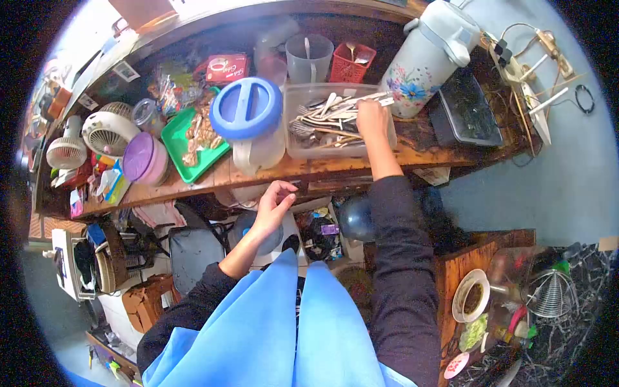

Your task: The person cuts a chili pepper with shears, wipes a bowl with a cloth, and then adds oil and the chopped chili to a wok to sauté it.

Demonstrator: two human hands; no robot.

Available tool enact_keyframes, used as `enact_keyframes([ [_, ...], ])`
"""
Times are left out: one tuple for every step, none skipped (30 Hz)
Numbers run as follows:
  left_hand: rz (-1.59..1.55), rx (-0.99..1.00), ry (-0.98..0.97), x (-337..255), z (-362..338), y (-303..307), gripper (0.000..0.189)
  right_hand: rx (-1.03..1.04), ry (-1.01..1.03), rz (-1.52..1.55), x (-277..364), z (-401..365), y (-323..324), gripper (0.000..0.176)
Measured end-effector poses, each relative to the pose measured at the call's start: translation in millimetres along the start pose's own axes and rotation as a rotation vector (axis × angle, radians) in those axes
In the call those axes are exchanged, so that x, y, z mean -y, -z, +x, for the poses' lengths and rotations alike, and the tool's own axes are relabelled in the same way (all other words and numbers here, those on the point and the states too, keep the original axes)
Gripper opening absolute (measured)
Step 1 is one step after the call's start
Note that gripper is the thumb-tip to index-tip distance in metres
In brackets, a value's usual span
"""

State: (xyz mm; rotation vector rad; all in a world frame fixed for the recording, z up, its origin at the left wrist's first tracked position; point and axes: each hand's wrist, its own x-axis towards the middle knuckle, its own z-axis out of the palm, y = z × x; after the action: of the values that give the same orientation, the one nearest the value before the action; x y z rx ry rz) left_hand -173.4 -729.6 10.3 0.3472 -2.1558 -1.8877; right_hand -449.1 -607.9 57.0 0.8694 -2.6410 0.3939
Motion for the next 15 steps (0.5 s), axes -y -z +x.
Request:
enact_keyframes([
  [-0.004,0.008,0.006,3,7,0,0.015,0.079,-0.002,-0.07,-1,10,-8,0.015],
  [-0.018,0.034,0.008,5,14,-1,0.016,0.157,-0.005,-0.139,-3,18,-15,0.015],
  [-0.032,0.06,0.01,7,20,-4,0.016,0.162,-0.015,-0.141,0,21,-15,0.015],
  [-0.052,0.09,-0.023,6,27,-5,0.017,0.211,0.022,-0.146,2,21,-14,0.017],
  [-0.03,0.122,-0.086,12,34,-7,0.017,0.261,0.061,-0.15,5,22,-13,0.019],
  [-0.024,0.14,-0.076,5,40,-7,0.017,0.258,0.043,-0.159,5,23,-16,0.024],
  [-0.019,0.156,-0.065,-3,45,-7,0.017,0.267,0.041,-0.162,4,24,-19,0.024],
  [-0.025,0.156,-0.059,-1,49,-7,0.017,0.297,0.043,-0.193,3,26,-20,0.022],
  [0.061,0.126,-0.138,3,55,-7,0.018,0.321,0.045,-0.224,3,29,-20,0.021],
  [0.149,0.097,-0.22,5,60,-8,0.02,0.375,0.014,-0.3,6,33,-21,0.011],
  [0.148,0.1,-0.223,9,65,-9,0.02,0.373,0.01,-0.302,9,34,-23,0.011],
  [0.071,0.104,-0.14,13,69,-11,0.021,0.233,0.119,-0.162,15,34,-22,0.009],
  [-0.006,0.109,-0.055,12,71,-11,0.023,0.094,0.226,-0.022,22,34,-22,0.008],
  [-0.007,0.113,-0.054,12,73,-11,0.023,0.201,0.267,-0.039,31,38,-23,0.009],
  [0.063,0.13,-0.034,5,73,-10,0.024,0.223,0.375,-0.03,37,37,-30,0.01],
])
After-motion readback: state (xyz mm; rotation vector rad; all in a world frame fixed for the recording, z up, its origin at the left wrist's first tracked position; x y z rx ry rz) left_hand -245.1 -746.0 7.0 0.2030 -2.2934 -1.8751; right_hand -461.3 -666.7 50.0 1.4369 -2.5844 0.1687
